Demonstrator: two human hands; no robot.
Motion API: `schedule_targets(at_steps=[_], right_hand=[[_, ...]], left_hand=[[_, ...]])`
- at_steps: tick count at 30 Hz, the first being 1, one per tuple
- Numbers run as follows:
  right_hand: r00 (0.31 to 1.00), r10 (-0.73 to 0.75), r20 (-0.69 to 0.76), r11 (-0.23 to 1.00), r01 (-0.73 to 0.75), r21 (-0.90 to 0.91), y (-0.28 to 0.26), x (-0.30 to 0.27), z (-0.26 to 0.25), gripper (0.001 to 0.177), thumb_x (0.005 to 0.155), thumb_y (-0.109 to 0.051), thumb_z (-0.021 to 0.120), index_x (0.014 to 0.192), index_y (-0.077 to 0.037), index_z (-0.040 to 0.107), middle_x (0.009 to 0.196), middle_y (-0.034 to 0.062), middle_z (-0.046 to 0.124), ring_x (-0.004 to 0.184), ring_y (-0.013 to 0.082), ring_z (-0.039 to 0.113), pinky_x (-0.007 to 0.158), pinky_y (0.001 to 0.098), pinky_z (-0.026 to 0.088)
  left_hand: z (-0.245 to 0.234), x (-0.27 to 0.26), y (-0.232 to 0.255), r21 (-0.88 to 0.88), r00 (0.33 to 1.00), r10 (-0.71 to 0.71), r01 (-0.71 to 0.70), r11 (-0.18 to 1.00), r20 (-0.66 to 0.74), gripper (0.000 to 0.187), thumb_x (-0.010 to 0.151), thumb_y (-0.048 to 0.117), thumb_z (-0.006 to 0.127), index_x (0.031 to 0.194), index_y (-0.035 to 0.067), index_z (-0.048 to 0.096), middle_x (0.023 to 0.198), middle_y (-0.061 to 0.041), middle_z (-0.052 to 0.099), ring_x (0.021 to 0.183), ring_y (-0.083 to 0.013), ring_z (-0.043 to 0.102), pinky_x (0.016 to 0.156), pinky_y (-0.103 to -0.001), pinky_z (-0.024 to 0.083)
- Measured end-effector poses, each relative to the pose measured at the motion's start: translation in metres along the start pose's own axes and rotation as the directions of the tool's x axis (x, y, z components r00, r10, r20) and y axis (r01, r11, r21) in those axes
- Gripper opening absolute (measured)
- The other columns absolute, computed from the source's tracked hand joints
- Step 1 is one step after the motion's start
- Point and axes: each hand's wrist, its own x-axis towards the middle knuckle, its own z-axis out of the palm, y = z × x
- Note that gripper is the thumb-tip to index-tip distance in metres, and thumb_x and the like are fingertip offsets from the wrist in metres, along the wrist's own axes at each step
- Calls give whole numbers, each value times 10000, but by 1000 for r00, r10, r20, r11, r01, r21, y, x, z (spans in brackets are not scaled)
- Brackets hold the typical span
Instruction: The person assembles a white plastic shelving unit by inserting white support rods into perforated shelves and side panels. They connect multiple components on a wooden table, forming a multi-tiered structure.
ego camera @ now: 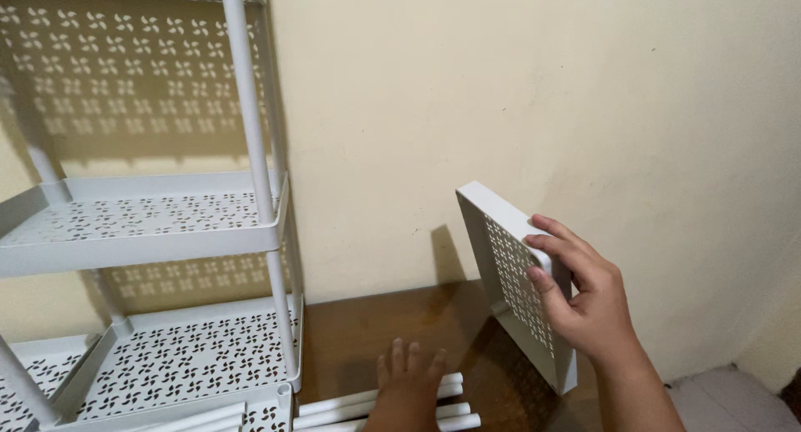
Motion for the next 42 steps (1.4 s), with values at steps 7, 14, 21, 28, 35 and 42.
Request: schedule_targets(at_steps=[7,14,21,28,35,42], right_hand=[[992,-20,-123,1000,21,3,9,-3,4,270,906,-50,681,1170,-1,701,1393,195,658,1096,270,726,823,340,640],[959,161,-235,985,-140,102,9,-5,5,253,941,-11,640,1190,-3,681,1418,165,657,942,220,707,747,317,618],[954,60,-294,986,-10,167,14,-3,3,223,1005,-36,621,1219,17,655,1445,204,603,1255,257,647,1030,351,574],[942,58,-331,987,-5,158,19,-3,2,223,1019,-36,616,1234,17,650,1444,201,600,1296,268,636,1046,363,529],[915,67,-398,985,3,173,28,-3,1,209,1056,-60,615,1243,29,642,1437,193,611,1268,245,644,1066,343,569],[875,148,-462,957,-8,291,40,-5,5,280,1101,-72,599,1350,54,593,1326,157,641,1158,160,642,991,279,555]], left_hand=[[16,4,-16,-48,995,-45,50,998,93,873,811,274,844,1539,194,368,1568,-245,303,1428,-464,375,1087,-650,412],[11,4,-20,-1,994,-27,27,1000,110,767,757,335,911,1387,110,535,1404,-217,449,1319,-435,488,1017,-592,500],[13,-1,-19,1,998,-22,22,1000,58,749,733,301,906,1354,107,536,1353,-199,508,1296,-397,519,1001,-574,506],[10,-1,-19,-45,996,-32,36,998,80,750,729,272,912,1361,130,534,1374,-189,504,1330,-400,484,1060,-578,450],[-7,-5,-14,-76,980,-55,71,995,192,788,735,281,905,1407,165,512,1451,-195,477,1395,-408,435,1126,-585,396],[10,-3,-18,-55,993,-22,29,998,120,744,705,228,881,1353,105,535,1373,-230,538,1329,-419,504,1068,-573,461]])
